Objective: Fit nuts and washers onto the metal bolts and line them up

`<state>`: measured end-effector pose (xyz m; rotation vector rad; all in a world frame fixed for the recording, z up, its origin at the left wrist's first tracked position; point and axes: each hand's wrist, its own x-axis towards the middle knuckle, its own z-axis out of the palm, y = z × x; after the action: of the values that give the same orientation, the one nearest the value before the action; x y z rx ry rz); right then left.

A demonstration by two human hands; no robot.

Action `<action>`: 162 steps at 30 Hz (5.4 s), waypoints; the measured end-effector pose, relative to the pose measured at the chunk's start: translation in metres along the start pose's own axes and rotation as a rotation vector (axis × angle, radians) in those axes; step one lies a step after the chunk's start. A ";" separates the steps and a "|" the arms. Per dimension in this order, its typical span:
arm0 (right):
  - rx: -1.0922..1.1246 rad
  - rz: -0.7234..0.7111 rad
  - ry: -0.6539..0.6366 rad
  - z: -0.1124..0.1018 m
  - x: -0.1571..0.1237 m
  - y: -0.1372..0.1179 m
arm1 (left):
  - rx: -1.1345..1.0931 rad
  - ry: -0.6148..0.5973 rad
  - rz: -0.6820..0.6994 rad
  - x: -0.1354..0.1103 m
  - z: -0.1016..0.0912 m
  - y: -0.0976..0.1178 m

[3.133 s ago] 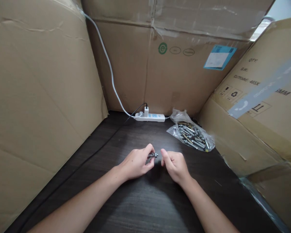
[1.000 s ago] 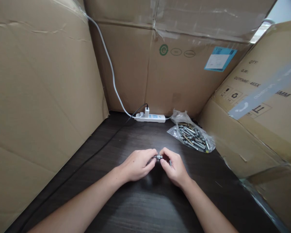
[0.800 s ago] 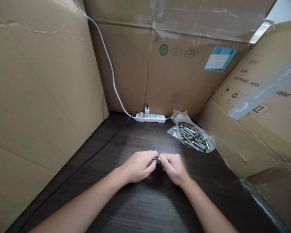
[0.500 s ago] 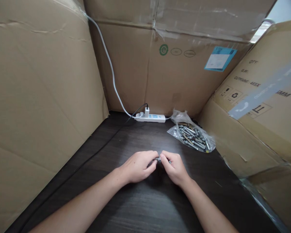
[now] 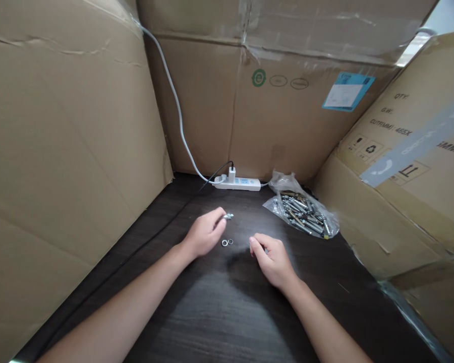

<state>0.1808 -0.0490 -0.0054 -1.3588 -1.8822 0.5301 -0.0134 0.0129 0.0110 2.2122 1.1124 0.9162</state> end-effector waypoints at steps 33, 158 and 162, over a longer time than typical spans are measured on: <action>-0.482 0.241 0.314 -0.099 0.047 0.083 | 0.374 -0.306 -0.093 -0.008 0.006 0.002; -0.440 0.146 -0.161 -0.028 0.007 0.022 | 0.214 -0.241 0.091 -0.007 0.004 0.017; -0.450 0.123 -0.152 -0.027 0.007 0.024 | 0.212 -0.252 0.089 -0.007 0.006 0.014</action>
<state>0.2158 -0.0367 -0.0029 -1.7739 -2.1365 0.2828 -0.0051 -0.0018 0.0145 2.4848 1.0385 0.5527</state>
